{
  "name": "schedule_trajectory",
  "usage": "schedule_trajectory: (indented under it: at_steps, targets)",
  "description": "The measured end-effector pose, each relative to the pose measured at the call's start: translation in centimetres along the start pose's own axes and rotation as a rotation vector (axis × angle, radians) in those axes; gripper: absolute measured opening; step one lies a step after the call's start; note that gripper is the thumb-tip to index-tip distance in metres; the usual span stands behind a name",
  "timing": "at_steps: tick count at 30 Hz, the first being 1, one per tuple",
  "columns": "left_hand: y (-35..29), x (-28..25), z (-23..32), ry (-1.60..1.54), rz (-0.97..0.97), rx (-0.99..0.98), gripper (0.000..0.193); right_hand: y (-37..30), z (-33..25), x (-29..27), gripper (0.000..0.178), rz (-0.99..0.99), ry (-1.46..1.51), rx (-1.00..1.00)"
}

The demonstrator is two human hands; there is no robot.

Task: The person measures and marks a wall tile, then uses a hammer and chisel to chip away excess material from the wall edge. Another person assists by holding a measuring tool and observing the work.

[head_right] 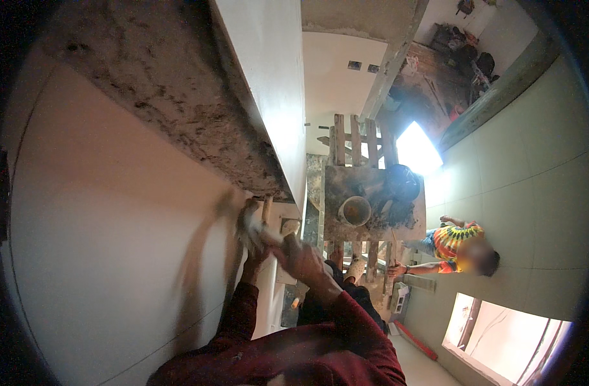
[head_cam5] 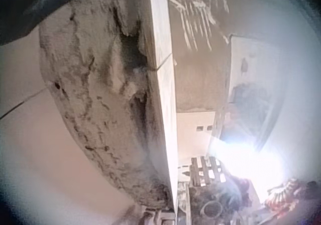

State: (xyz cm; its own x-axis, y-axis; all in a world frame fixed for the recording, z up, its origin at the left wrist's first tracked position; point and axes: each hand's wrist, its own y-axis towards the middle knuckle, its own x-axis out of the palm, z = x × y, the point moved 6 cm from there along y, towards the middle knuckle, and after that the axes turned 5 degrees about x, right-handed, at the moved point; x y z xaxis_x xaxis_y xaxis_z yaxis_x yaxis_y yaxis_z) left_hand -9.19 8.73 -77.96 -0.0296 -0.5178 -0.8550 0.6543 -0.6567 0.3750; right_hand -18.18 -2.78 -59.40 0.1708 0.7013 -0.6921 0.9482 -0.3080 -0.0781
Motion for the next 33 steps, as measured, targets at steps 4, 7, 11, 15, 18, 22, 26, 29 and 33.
schedule_trajectory:
  at_steps: [4,7,11,15,18,22,26,29,33]
  targets:
    - [1.9,-0.5,1.4,0.030,-0.288,0.077,0.022,0.2,5.5,3.0,0.038,-0.021,-0.027,0.180]
    - [0.6,-1.4,2.5,-0.439,-0.517,-0.522,0.037,-2.8,8.0,3.3,0.038,-0.087,0.056,0.220]
    - [-5.2,2.1,-2.5,-0.506,-0.037,-0.476,0.029,-4.9,1.0,-0.3,0.037,-0.103,0.122,0.115]
    - [-3.0,-0.1,-1.0,-0.518,0.081,-0.364,0.026,-6.6,2.6,1.2,0.036,-0.106,0.145,0.135]
    - [-0.3,-3.2,1.0,-0.474,-0.046,-0.356,0.024,-7.4,3.8,1.5,0.037,-0.127,0.141,0.187]
    - [-1.3,-2.6,-0.4,-0.410,-0.125,-0.475,0.016,-7.5,3.8,1.5,0.036,-0.107,0.155,0.148]
    - [0.8,-5.7,2.5,-0.066,-0.229,-0.364,0.018,-7.7,4.7,1.5,0.038,-0.028,0.228,0.143]
    - [2.1,-7.4,4.4,0.023,-0.296,-0.441,0.024,-7.2,5.4,0.9,0.037,0.096,0.296,0.033]
    - [2.4,-8.4,5.0,0.012,-0.217,-0.423,0.032,-5.6,8.1,2.4,0.035,0.277,0.491,0.014]
